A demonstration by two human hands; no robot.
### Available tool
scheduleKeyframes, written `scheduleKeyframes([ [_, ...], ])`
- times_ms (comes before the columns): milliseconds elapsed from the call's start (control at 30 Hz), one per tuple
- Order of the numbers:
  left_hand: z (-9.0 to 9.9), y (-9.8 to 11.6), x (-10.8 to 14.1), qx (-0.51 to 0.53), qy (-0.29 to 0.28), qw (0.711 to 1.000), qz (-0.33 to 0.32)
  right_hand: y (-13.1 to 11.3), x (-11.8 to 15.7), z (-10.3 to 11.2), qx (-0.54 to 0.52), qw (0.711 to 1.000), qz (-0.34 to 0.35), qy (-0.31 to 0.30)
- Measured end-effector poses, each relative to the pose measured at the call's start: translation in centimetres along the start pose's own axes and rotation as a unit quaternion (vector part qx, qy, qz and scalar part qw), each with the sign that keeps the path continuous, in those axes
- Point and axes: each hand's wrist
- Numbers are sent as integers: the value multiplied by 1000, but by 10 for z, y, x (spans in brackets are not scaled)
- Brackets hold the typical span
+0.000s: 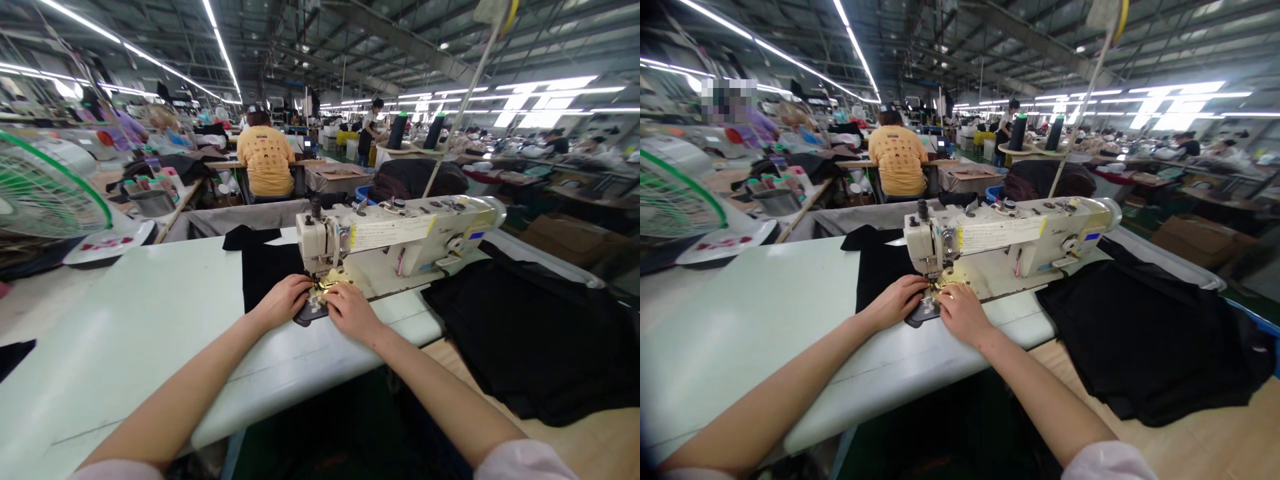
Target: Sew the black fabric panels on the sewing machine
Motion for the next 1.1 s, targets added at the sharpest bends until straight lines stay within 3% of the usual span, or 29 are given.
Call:
scheduleKeyframes([
  [100, -6, -4, 3, -23, 12, 998, 50, -1, 28, 27, -3, 999, -2, 42],
  [233, -12, -10, 2, -50, 0, 992, 117, 25, 77, 88, 95, 991, -63, 74],
  [333, -8, -19, 4, -63, -23, 988, 138, 62, 121, 141, 232, 956, -168, 59],
  [433, 4, -34, 8, -75, -43, 984, 155, 100, 169, 173, 287, 913, -292, 3],
  [533, 21, -52, 12, -86, -67, 982, 155, 125, 202, 174, 183, 911, -367, -34],
  [667, 34, -57, 12, -105, -73, 981, 144, 122, 205, 162, 137, 923, -360, -1],
  [833, 24, -26, 19, -114, 3, 989, 99, 101, 182, 177, 24, 906, -418, 66],
  [1000, 10, 2, 39, -58, 85, 994, -43, 112, 187, 204, -38, 868, -479, 124],
  [1100, 11, 26, 49, -17, 98, 990, -95, 111, 187, 213, -53, 852, -488, 180],
])
Point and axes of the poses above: each hand's wrist, its own x-axis away from the middle knuckle, its own z-axis out of the back of the hand, y = z × x, and after that the axes turned 9 degrees about z, right-handed
